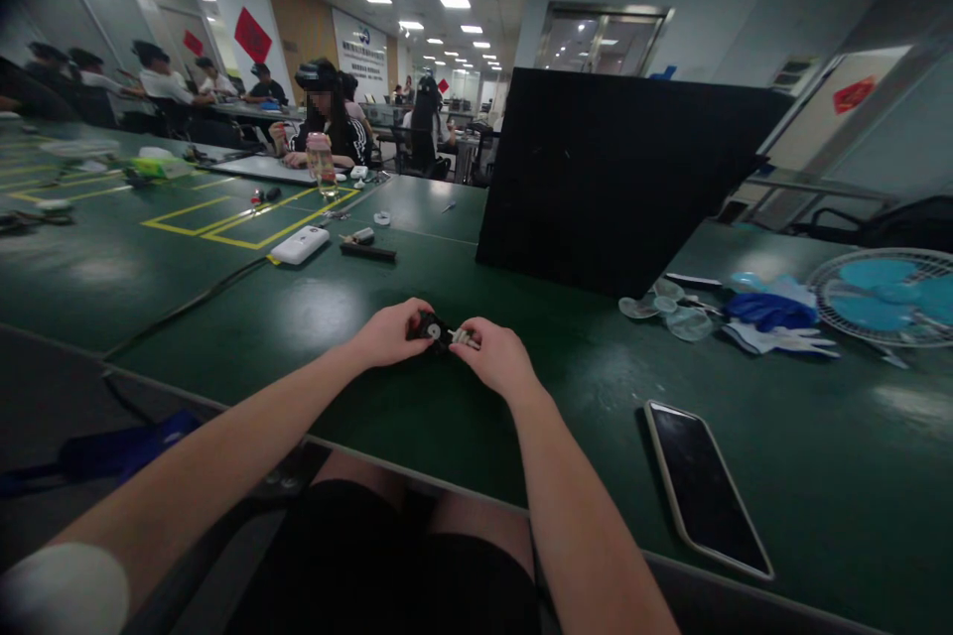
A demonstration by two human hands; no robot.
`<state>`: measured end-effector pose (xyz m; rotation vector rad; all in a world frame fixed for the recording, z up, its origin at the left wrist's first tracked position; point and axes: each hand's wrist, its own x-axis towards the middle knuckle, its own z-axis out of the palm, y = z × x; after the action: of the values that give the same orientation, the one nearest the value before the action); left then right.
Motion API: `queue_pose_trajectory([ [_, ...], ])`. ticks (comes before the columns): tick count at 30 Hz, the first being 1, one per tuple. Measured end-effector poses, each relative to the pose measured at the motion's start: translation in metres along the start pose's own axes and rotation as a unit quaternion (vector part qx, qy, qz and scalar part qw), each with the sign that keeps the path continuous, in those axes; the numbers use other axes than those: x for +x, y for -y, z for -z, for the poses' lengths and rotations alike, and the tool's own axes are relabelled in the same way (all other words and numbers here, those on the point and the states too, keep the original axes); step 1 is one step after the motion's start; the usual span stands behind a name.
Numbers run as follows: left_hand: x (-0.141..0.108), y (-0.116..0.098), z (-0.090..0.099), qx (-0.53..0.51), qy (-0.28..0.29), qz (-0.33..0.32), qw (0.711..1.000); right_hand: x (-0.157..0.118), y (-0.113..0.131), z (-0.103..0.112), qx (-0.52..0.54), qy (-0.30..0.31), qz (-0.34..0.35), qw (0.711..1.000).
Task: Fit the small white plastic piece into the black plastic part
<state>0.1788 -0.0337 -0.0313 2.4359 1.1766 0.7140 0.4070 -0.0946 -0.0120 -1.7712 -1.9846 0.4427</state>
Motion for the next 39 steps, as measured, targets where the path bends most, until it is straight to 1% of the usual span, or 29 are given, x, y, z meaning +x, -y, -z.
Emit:
queue_pose_trajectory([
  [2, 0.000, -0.001, 0.000, -0.004, 0.004, 0.000, 1.000, 0.000, 0.005, -0.006, 0.005, -0.015, 0.005, 1.000],
  [4, -0.001, -0.002, 0.000, -0.007, 0.007, 0.000, 1.000, -0.001, 0.006, -0.007, 0.025, -0.021, 0.007, 0.999],
  [7, -0.001, -0.001, 0.001, -0.011, 0.007, -0.007, 1.000, -0.003, 0.006, -0.002, 0.062, -0.021, 0.010, 0.998],
  [12, -0.001, 0.000, 0.000, -0.013, 0.007, -0.007, 1.000, -0.004, 0.007, 0.002, 0.083, -0.067, 0.037, 0.994],
  [14, -0.001, 0.000, 0.000, -0.016, 0.011, -0.003, 1.000, -0.005, 0.008, 0.000, 0.073, -0.062, 0.041, 0.995],
  [17, -0.001, 0.001, 0.000, -0.037, 0.028, -0.002, 0.999, -0.005, 0.010, -0.005, 0.049, -0.027, 0.046, 0.997],
  [19, -0.001, 0.001, -0.001, -0.050, 0.033, -0.002, 0.998, -0.004, 0.011, -0.008, 0.038, -0.017, 0.047, 0.998],
  [21, -0.002, 0.002, -0.001, -0.055, 0.032, -0.006, 0.998, -0.003, 0.012, -0.011, 0.016, -0.026, 0.029, 0.999],
  [24, -0.001, 0.001, -0.003, -0.054, 0.036, -0.013, 0.998, -0.001, 0.013, -0.013, -0.027, -0.030, -0.029, 0.999],
  [27, -0.001, 0.000, -0.005, -0.047, 0.041, -0.009, 0.998, 0.000, 0.014, -0.009, -0.011, -0.018, -0.075, 0.997],
  [29, 0.000, 0.000, -0.005, -0.042, 0.041, -0.006, 0.998, -0.001, 0.015, -0.005, 0.012, -0.034, -0.089, 0.995],
  [33, -0.001, 0.001, -0.003, -0.038, 0.044, -0.009, 0.998, -0.003, 0.015, 0.003, 0.026, -0.080, -0.109, 0.990],
  [36, -0.002, -0.001, -0.002, -0.038, 0.047, -0.001, 0.998, -0.004, 0.014, 0.004, 0.036, -0.075, -0.124, 0.989],
  [39, -0.005, 0.001, 0.001, -0.035, 0.014, -0.005, 0.999, -0.004, 0.013, 0.002, 0.045, -0.057, -0.126, 0.989],
])
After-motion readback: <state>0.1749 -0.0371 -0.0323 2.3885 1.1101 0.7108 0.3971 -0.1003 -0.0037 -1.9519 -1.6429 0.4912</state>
